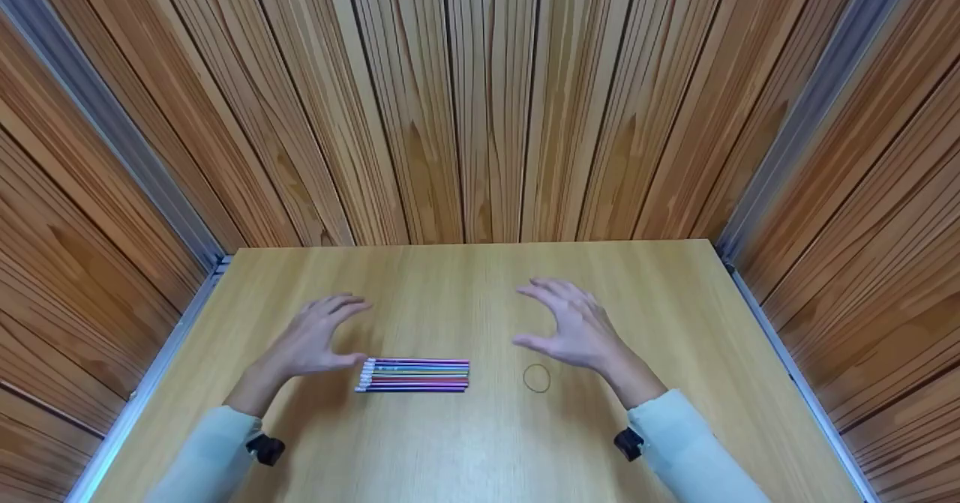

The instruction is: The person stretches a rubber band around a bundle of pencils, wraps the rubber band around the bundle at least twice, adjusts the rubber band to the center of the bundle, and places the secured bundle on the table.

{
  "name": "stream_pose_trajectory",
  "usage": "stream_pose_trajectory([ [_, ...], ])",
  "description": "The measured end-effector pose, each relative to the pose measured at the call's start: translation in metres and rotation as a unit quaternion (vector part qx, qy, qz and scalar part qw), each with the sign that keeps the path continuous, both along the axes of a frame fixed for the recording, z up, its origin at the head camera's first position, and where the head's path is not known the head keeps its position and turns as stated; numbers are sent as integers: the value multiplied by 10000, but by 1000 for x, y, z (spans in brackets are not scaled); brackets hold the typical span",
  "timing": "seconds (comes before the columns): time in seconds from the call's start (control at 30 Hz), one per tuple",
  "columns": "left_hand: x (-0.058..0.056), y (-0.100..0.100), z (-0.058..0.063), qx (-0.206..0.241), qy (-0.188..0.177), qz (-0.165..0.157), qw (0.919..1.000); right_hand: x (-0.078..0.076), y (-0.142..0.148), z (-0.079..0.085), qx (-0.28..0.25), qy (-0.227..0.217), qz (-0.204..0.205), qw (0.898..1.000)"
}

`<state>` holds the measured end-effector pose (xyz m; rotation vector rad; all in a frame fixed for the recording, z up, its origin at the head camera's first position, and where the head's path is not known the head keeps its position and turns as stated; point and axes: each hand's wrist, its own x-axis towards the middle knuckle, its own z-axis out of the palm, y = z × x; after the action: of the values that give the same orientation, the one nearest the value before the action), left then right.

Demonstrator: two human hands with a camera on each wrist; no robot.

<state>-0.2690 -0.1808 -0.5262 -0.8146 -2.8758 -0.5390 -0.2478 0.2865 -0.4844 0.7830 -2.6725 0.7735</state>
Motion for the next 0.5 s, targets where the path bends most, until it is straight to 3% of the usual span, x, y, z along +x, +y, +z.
stream_pose_trajectory([
  [0.17,-1,9,-13,312,-570,77,9979,1,-3,-9,179,10,176,9997],
  [0.37,0,15,-25,299,-947,1,9951,6,-8,-15,-774,-977,335,9916],
  [0.5,1,18,-32,284,-1064,-18,9939,8,-10,-17,-1122,-1140,409,9863],
])
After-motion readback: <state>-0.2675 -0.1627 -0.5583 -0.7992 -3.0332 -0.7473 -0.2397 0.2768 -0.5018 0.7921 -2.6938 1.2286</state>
